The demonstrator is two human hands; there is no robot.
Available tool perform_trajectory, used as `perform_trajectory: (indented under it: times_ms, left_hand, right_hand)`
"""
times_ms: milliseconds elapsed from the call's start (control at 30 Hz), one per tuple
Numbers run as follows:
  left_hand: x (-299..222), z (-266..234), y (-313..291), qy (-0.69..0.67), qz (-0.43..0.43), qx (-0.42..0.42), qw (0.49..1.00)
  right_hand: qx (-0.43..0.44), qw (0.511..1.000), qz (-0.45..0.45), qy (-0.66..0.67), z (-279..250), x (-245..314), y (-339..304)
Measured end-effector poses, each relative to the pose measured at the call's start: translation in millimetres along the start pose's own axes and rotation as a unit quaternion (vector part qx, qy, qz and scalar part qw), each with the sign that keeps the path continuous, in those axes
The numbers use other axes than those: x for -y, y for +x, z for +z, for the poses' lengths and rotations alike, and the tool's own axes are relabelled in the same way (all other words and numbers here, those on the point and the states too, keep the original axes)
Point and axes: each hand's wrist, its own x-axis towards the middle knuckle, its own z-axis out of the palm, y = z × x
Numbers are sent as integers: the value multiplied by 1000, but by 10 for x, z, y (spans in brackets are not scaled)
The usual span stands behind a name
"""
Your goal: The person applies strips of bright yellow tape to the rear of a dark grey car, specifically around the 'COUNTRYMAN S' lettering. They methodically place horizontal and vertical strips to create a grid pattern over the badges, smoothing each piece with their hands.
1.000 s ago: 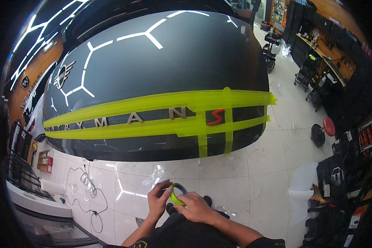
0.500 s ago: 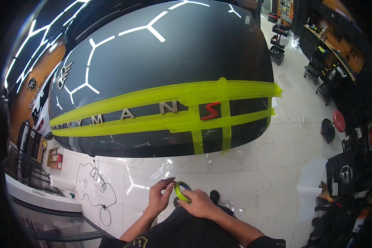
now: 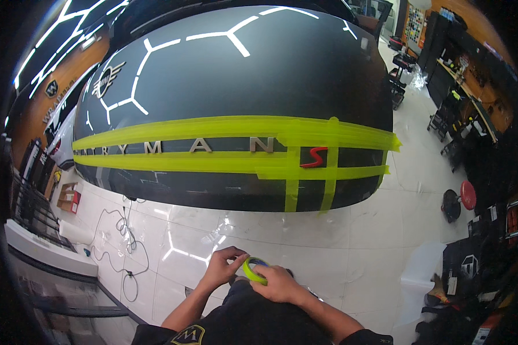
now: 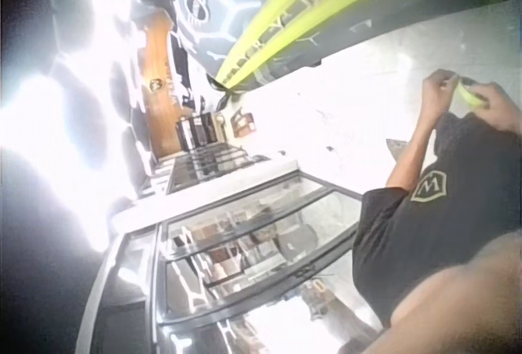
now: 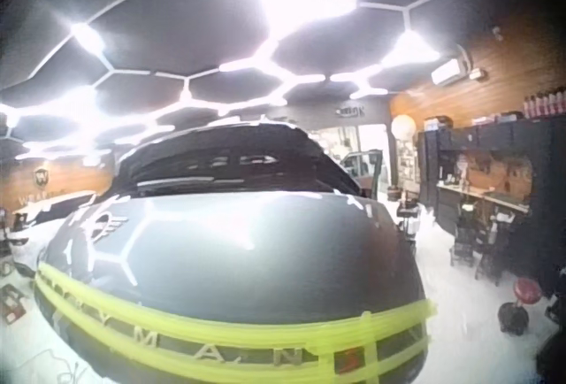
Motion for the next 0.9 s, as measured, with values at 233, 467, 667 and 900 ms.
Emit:
perform_trajectory:
  times_ms: [233,467,667,900]
  left_hand:
    - [139,182,-80,-126,-58,23,990]
    - [327,388,-43,-201,-114,-2,973]
    - [168,286,-55,-273,-121,-15,954]
    - [92,134,-136,-132,-115,-21,984]
  right_hand:
    - [5,999,29,12,17,-63,-102]
    - [-2,998,24,64,55,-264,-127]
    - [-34,993,10,116,75,-222,-102]
    - [-20,994,14,109,64,-165,-95]
